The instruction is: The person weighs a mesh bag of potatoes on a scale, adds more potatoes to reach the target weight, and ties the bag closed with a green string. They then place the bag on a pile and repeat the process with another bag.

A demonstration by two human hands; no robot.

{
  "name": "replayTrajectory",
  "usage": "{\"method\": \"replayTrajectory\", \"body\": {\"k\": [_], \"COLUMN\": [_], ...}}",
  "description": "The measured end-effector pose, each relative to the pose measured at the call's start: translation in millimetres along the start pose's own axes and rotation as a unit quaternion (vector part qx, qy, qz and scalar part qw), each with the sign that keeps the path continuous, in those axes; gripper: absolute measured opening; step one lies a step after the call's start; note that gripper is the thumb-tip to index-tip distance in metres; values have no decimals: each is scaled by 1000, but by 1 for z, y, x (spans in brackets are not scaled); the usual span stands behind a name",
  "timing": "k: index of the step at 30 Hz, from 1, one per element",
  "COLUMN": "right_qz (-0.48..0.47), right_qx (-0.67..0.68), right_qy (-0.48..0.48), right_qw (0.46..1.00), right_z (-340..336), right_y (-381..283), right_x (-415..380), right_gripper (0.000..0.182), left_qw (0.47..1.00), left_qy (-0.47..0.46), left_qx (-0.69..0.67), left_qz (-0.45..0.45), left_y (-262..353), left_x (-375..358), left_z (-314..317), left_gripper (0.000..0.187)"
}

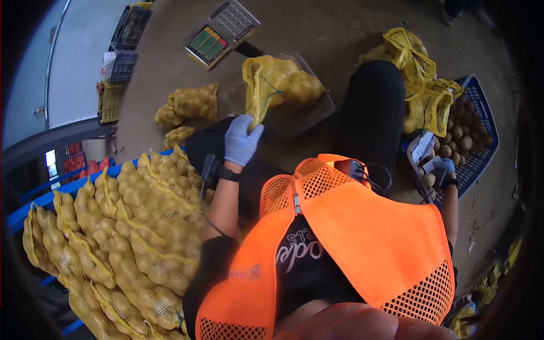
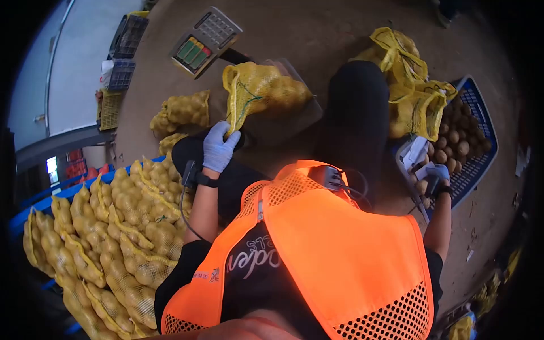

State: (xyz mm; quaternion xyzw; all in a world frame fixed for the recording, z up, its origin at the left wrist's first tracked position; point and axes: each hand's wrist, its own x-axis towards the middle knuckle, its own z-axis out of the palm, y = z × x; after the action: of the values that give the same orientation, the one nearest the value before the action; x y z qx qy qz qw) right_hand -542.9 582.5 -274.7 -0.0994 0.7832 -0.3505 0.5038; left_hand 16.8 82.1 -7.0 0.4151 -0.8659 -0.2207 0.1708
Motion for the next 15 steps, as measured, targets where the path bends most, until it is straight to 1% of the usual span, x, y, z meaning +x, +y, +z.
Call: {"method": "replayTrajectory", "body": {"k": [2, 3, 4, 5, 6, 7, 8, 9, 10, 11, 12, 13, 14, 15], "right_qz": [120, 123, 101, 85, 78, 49, -3, 12, -3, -2, -20, 15, -3, -50], "right_qx": [-123, -127, -220, -311, -325, -257, -118, -55, -108, -148, -159, -183, -124, -59], "right_qy": [55, 60, 104, 153, 137, 143, 175, 172, 162, 164, 136, 131, 110, 124], "right_qw": [984, 983, 965, 934, 932, 955, 977, 983, 981, 975, 978, 974, 986, 989], "right_z": [-3, 2, 3, 0, -6, 1, 24, 36, 33, 45, 32, 42, 43, 59], "right_y": [-44, -52, -54, -52, -48, -57, -85, -110, -110, -139, -119, -135, -124, -129], "right_x": [-27, -36, -38, -45, -45, -61, -88, -107, -106, -123, -106, -114, -108, -112], "right_gripper": [27, 27, 29, 31, 29, 25, 22, 21, 23, 26, 27, 25, 25, 22], "left_qw": [1000, 999, 999, 999, 999, 998, 997, 996, 994, 993, 989, 984, 983, 983], "left_qy": [7, -3, -5, -6, -11, -14, -27, -34, -34, -37, -43, -37, -36, -33], "left_qx": [-23, -32, -41, -39, -48, -59, -59, -77, -89, -91, -118, -158, -160, -160], "left_qz": [-7, -14, -11, -20, -23, -9, -31, -37, -51, -65, -79, -79, -78, -82], "left_y": [-1, 2, 3, 3, 4, -3, 5, -3, -15, -15, -8, -12, -16, -18], "left_x": [0, 0, -1, -1, -1, -2, -2, -4, -8, -9, -10, -13, -15, -16], "left_z": [2, 4, 3, 2, 9, 13, 10, 14, 20, 20, 17, 21, 25, 27], "left_gripper": [22, 22, 22, 21, 21, 20, 19, 18, 17, 17, 15, 13, 13, 13]}}
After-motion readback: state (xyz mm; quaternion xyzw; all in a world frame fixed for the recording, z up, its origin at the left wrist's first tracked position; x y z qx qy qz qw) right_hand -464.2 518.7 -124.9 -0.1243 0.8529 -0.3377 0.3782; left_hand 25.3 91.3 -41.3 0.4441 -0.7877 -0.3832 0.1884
